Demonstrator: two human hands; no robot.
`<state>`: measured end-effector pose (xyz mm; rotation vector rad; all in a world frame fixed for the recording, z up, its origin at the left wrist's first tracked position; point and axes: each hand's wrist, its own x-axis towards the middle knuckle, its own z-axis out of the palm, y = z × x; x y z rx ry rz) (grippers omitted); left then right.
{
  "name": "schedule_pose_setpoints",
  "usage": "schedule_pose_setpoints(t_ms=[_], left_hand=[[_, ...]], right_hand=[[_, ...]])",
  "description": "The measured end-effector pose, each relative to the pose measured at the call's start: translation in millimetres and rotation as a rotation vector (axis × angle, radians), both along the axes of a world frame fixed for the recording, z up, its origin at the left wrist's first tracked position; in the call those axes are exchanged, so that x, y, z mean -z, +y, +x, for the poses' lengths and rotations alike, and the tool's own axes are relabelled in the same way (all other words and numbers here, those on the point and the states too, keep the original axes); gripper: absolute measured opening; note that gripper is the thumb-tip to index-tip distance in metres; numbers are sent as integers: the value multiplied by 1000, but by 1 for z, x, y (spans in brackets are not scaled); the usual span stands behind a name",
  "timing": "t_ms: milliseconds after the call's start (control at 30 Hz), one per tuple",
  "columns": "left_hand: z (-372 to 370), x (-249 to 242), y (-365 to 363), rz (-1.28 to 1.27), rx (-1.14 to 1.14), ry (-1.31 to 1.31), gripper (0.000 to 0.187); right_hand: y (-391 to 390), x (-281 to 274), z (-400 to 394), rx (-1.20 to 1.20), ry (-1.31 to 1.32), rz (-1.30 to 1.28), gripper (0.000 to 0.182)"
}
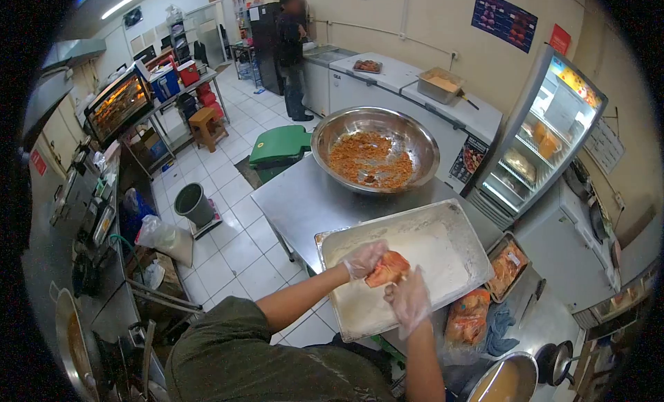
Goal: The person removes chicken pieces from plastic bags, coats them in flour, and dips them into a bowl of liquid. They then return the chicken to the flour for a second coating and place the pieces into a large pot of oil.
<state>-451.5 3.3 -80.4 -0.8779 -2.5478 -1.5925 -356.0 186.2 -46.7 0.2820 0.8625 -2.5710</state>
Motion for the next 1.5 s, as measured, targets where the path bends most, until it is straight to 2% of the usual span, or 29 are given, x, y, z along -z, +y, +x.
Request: schedule_pose_setpoints(t_ms=[67, 100, 167, 233, 300, 367, 400, 467, 567, 633, 700, 767, 833, 867, 1000, 1033, 1167, 1333, 1367, 1467, 1500], left_hand=[[-2, 1, -12, -136, -181, -156, 42], [0, -5, -17, -218, -196, -226, 41], [3, -15, -20, -376, -220, -368, 39], [-1, 8, -20, -515, -186, -347, 39], [6, 11, -19, -580, -195, -360, 39], [20, -7, -12, -567, -234, -404, 38], [23, -2, -8, -570, -239, -363, 36], [28, 12, 2, -574, -247, -286, 33], [30, -1, 8, -489, -189, -378, 30], [38, -7, 10, -449, -158, -294, 28], [44, -15, 13, -450, -126, -237, 26], [49, -24, 20, -519, -89, -242, 25], [63, -26, 29, -539, -101, -240, 26], [72, -23, 35, -510, -127, -218, 26], [124, -63, 67, -549, -157, -48, 28], [128, -35, 79, -482, -129, -133, 31], [154, -40, 108, -538, -234, 0, 35], [150, -15, 105, -531, -303, 80, 33], [151, -10, 98, -521, -312, 76, 33], [151, -14, 97, -582, -371, 63, 33], [153, -13, 98, -620, -380, 81, 33]], right_hand=[[4, -52, 21, 149, -92, 374, 54], [22, -53, 33, 250, 11, 457, 56], [85, -32, 50, 371, 257, 874, 49], [137, -53, 73, 524, 87, 892, 38], [205, -1, 94, 781, 111, 2033, 24], [227, 33, 116, 483, -197, 2264, 23], [245, 63, 119, 274, -227, 2322, 25], [279, 123, 115, -163, -291, 2398, 31], [262, 127, 120, 59, -83, 2398, 27], [259, 125, 117, 190, 20, 2392, 28], [274, 136, 113, 203, 223, 2494, 31], [277, 131, 98, 122, 146, 2390, 30], [251, 98, 98, 329, 349, 2095, 31], [247, 94, 99, 350, 372, 2025, 31], [251, 100, 95, 233, 298, 2061, 32], [255, 102, 95, 198, 296, 2070, 32], [256, 111, 104, 183, 324, 2038, 33], [241, 86, 108, 336, 392, 1799, 34], [240, 80, 107, 319, 403, 1790, 35], [284, 144, 111, -78, 559, 2201, 47], [280, 133, 113, -180, 463, 2131, 48]])
